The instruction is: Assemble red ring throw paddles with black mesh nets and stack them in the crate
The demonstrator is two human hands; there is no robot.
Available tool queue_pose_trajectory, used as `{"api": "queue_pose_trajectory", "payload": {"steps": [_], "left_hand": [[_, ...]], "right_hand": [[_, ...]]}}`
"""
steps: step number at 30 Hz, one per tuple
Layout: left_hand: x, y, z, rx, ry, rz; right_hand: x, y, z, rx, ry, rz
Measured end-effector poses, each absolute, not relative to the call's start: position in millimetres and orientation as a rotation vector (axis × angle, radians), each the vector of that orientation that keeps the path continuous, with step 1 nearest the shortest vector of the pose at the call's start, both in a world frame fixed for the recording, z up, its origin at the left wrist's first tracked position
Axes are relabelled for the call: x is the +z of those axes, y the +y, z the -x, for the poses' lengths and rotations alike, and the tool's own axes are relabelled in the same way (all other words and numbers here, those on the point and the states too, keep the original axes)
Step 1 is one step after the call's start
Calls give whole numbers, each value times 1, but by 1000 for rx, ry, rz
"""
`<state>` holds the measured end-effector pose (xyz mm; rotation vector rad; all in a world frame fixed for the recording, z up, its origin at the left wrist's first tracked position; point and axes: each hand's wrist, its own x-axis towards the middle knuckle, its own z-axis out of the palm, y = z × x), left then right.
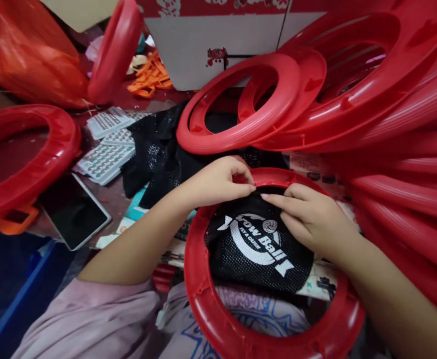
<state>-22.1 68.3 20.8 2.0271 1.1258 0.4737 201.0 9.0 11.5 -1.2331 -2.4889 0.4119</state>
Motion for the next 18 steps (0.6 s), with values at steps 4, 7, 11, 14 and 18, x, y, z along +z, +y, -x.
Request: {"api": "queue_pose_trajectory", "payload": {"steps": [4, 7, 11, 14, 18], "left_hand": [[23, 68, 24, 450, 1086, -1987], [22, 68, 22, 491, 1139, -1912], [18, 66, 17, 515, 1245, -1861], [16, 66, 15, 527, 1256, -1834], [16, 66, 12, 522, 1309, -1863]], "right_hand": [[10, 11, -202, 366, -2530, 1265], [10, 11, -201, 373, -2541, 1296], [10, 14, -197, 345, -2540, 1318], [9, 17, -195, 303, -2553, 1352], [6, 18, -193, 226, -2591, 1397]]}}
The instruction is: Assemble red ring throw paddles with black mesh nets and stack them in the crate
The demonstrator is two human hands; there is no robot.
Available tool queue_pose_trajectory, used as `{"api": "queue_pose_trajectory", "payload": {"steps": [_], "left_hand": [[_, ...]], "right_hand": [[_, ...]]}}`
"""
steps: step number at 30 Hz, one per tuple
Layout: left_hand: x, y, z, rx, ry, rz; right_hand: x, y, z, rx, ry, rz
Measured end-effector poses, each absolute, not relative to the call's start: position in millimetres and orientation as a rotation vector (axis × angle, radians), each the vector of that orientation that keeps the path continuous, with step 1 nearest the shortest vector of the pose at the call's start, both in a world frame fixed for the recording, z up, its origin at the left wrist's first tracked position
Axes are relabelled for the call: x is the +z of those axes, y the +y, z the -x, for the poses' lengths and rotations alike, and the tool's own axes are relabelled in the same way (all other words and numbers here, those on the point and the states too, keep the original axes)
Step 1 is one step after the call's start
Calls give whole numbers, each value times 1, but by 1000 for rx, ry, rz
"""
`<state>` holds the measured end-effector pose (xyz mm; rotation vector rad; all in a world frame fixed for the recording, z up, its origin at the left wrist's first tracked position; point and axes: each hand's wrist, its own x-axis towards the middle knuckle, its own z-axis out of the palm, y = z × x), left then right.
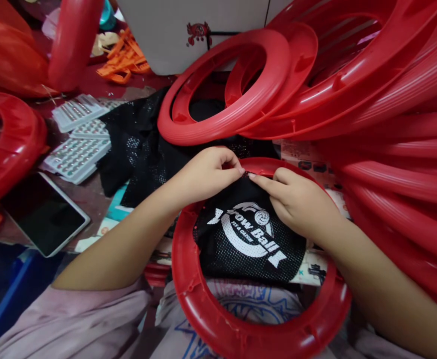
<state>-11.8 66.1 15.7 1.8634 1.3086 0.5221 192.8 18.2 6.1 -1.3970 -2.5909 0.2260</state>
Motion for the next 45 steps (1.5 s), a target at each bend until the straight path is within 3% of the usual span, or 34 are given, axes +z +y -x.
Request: {"api": "queue_pose_trajectory", "payload": {"steps": [24, 30, 35, 45], "left_hand": [[10, 65, 4, 476, 1467, -2155], [1, 61, 7, 779, 1137, -2421], [1, 61, 7, 758, 854, -2553], [-4, 64, 8, 711, 819, -2602]], "right_hand": [[7, 19, -188, 200, -2540, 1473], [2, 25, -202, 217, -2333, 1200], [1, 30, -205, 221, -2286, 1210], [-1, 30, -206, 201, -2287, 1268]]}}
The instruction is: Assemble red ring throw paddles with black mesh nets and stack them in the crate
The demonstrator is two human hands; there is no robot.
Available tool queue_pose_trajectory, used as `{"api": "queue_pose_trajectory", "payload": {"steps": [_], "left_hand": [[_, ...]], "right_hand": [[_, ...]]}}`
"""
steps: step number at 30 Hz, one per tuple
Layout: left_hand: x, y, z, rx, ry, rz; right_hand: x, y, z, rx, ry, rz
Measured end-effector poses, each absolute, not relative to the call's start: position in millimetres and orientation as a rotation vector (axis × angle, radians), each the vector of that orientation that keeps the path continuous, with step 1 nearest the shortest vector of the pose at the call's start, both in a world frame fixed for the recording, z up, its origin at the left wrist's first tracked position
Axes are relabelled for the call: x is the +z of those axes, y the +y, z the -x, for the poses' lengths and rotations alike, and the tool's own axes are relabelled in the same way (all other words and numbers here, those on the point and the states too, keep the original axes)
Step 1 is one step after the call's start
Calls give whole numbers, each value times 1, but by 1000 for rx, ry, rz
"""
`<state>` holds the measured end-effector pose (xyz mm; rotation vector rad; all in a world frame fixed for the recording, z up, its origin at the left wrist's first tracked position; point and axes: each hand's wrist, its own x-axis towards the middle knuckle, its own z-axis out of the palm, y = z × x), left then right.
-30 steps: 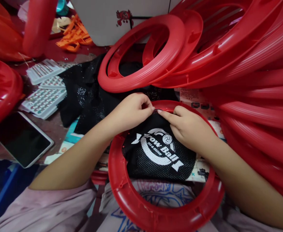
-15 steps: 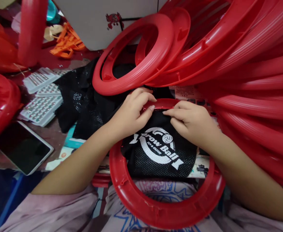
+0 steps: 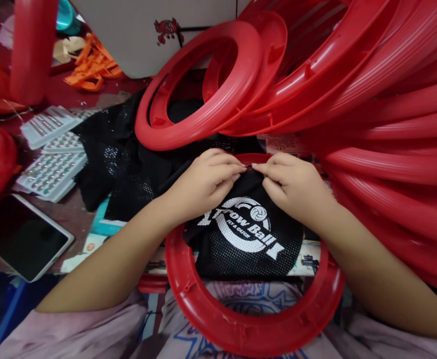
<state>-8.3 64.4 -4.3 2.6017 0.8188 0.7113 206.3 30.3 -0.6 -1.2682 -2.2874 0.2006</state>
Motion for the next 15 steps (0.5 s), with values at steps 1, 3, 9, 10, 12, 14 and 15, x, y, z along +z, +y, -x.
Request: {"api": "queue_pose_trajectory", "payload": {"steps": [1, 3, 9, 10, 12, 14, 15], "left_hand": [[-4, 64, 8, 707, 831, -2602], [-4, 64, 8, 672, 869, -2590], [-1, 62, 5, 569, 957, -2554], [-1, 62, 5, 568, 965, -2554], [-2, 62, 4, 560, 982, -2561], [-3, 61, 4, 537, 999, -2568], [-4, 61, 4, 520, 1007, -2571]], "right_hand": [[-1, 30, -206, 202, -2292, 1280], [0, 30, -205, 208, -2309, 1309], [1, 32, -202, 217, -2364, 1402], [2, 32, -201, 209, -2371, 1403], [3, 33, -202, 187, -2385, 1393], [3, 33, -201, 169, -2401, 1390], [4, 34, -201, 168, -2410, 1397]]}}
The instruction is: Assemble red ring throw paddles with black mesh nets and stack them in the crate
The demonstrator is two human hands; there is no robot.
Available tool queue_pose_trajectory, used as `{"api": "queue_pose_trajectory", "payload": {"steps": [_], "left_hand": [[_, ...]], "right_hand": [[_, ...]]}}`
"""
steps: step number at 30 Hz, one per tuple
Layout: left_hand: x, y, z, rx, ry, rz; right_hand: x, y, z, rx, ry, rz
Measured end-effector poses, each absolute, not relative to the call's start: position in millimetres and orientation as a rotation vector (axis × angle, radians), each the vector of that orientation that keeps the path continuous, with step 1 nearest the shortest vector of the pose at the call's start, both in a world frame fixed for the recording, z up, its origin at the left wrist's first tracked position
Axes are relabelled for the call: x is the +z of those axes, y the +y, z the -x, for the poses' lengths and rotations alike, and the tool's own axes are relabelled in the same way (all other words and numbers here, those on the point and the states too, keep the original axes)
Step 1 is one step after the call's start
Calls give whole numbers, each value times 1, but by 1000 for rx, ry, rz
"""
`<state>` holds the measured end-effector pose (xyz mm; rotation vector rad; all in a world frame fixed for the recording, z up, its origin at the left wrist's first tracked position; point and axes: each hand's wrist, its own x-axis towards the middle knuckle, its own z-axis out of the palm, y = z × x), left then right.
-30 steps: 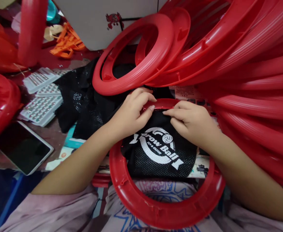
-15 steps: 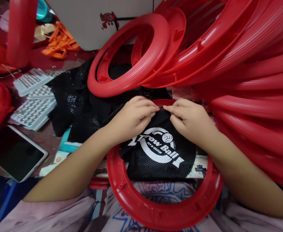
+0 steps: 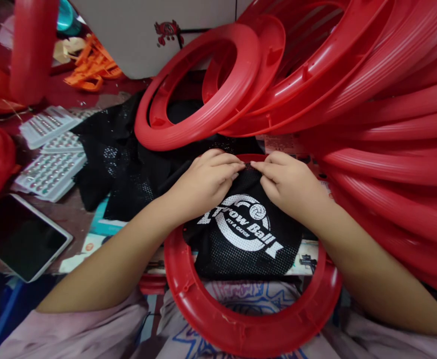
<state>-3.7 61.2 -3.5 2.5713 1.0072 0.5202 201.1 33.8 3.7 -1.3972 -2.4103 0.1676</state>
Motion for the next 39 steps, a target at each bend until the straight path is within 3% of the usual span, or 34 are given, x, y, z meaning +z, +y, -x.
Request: {"api": "queue_pose_trajectory", "payload": {"steps": [20, 39], "left_hand": [[-4, 51, 5, 302, 1014, -2794], [-6, 49, 2, 269, 1079, -2852]], "right_hand": [[27, 31, -217, 390, -2371, 1567], [12, 35, -216, 149, -2487, 1554]]}}
